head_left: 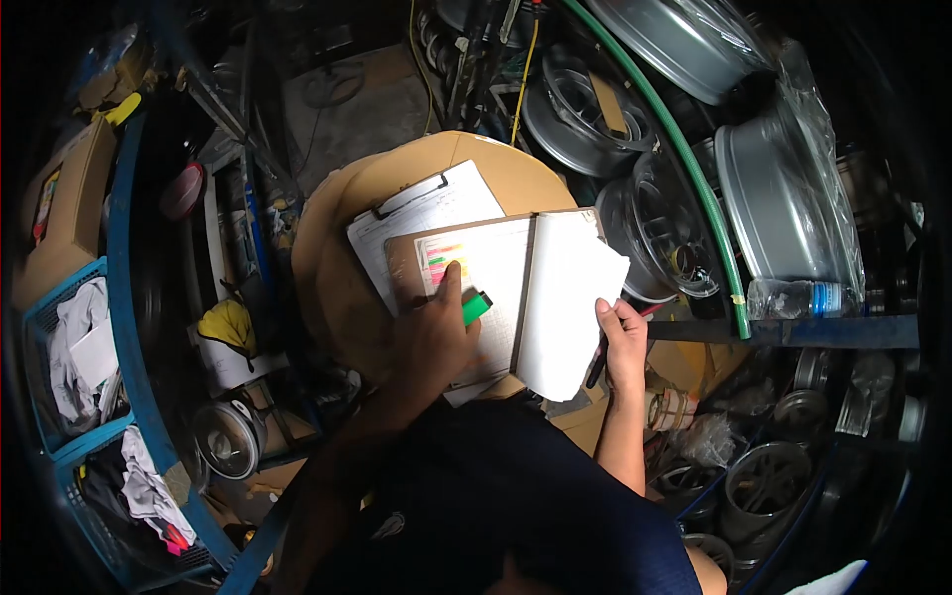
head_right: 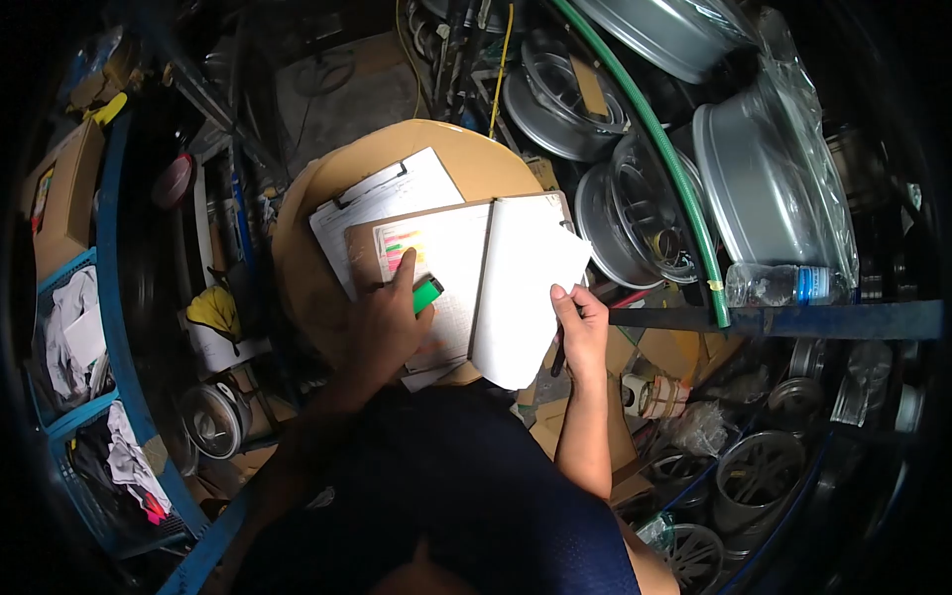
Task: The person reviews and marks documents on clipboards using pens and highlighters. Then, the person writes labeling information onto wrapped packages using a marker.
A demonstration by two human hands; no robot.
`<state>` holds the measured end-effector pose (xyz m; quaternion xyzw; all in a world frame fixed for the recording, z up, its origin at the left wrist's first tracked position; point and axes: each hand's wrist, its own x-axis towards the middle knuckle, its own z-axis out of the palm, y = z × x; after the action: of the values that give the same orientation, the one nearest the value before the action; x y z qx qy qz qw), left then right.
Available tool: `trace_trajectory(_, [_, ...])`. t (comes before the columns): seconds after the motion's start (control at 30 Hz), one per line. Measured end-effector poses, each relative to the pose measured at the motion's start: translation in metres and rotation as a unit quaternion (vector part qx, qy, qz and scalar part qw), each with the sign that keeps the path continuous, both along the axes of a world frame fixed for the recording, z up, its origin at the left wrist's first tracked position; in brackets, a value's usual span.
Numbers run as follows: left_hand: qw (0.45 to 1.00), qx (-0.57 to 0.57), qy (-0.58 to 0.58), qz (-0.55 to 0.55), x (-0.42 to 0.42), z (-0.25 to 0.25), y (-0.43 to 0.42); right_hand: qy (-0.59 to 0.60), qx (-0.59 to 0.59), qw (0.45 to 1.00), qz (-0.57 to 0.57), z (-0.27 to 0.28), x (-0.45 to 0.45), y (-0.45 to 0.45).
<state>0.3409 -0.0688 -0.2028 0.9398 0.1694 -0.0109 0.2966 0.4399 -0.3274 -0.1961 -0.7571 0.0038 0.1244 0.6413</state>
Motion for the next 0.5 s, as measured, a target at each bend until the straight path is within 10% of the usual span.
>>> trace_trajectory(0.43, [0.995, -0.088, 0.044, -0.005, -0.003, 0.013, 0.015, -0.092, 0.028, 0.995, -0.027, 0.012, -0.002, 0.035])
trace_trajectory(0.5, [0.983, -0.16, -0.088, 0.028, -0.01, -0.025, 0.022, -0.084, -0.104, 0.988, 0.083, 0.024, -0.012, 0.043])
